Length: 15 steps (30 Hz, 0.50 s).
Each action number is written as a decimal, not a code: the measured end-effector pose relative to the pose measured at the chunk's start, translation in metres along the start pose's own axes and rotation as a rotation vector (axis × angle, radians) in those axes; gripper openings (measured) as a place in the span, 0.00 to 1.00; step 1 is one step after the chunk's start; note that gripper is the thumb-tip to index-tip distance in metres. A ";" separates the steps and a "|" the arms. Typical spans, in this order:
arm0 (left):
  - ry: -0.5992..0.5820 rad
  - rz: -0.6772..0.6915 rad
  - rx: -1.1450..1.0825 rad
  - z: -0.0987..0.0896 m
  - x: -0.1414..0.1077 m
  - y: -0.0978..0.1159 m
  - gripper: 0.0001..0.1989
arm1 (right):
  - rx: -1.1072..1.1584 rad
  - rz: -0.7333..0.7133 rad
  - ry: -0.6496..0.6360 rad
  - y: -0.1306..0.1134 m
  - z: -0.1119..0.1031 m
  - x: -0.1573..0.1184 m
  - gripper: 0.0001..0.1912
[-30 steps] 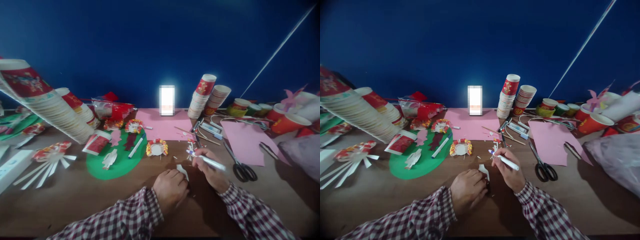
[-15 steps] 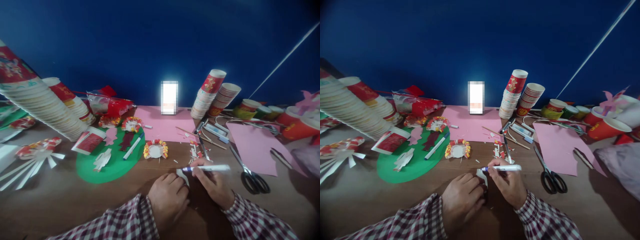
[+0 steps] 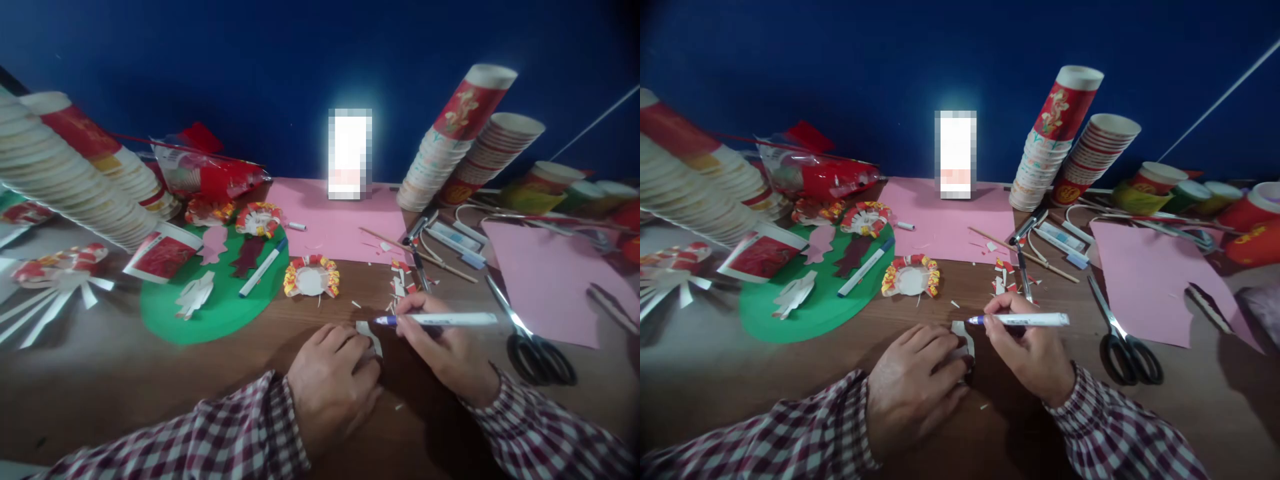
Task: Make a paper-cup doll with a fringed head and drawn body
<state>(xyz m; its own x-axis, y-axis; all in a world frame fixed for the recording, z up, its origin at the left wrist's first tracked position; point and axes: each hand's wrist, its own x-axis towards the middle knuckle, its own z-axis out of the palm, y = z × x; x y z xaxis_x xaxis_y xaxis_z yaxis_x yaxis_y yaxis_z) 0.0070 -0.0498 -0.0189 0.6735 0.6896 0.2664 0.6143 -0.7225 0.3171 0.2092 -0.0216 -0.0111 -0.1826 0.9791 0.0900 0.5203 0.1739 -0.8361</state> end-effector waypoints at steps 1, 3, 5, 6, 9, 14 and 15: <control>0.011 -0.002 0.002 0.000 0.000 0.000 0.09 | -0.006 0.003 -0.020 0.000 0.000 -0.001 0.06; 0.025 0.003 0.005 0.000 0.000 0.000 0.09 | -0.032 -0.001 -0.051 0.000 0.001 -0.001 0.06; 0.022 0.007 0.008 -0.001 0.001 0.000 0.09 | -0.060 -0.010 -0.067 0.000 0.001 -0.002 0.07; 0.022 0.006 0.011 -0.001 0.001 0.000 0.09 | -0.072 -0.014 -0.071 0.000 0.001 -0.002 0.07; 0.018 0.003 0.016 0.000 0.002 0.000 0.10 | -0.105 -0.035 -0.072 -0.001 0.001 -0.002 0.07; 0.022 -0.009 0.010 0.001 0.001 0.001 0.13 | -0.130 -0.063 -0.076 -0.001 0.000 -0.001 0.07; 0.022 -0.010 0.008 0.001 0.001 0.001 0.13 | -0.130 -0.065 -0.079 -0.001 0.000 -0.001 0.07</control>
<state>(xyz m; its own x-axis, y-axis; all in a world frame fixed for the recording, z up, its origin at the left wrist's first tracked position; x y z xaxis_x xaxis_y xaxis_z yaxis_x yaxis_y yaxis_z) 0.0091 -0.0498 -0.0191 0.6578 0.6979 0.2832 0.6246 -0.7156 0.3126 0.2088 -0.0230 -0.0105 -0.2818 0.9548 0.0945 0.6082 0.2539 -0.7521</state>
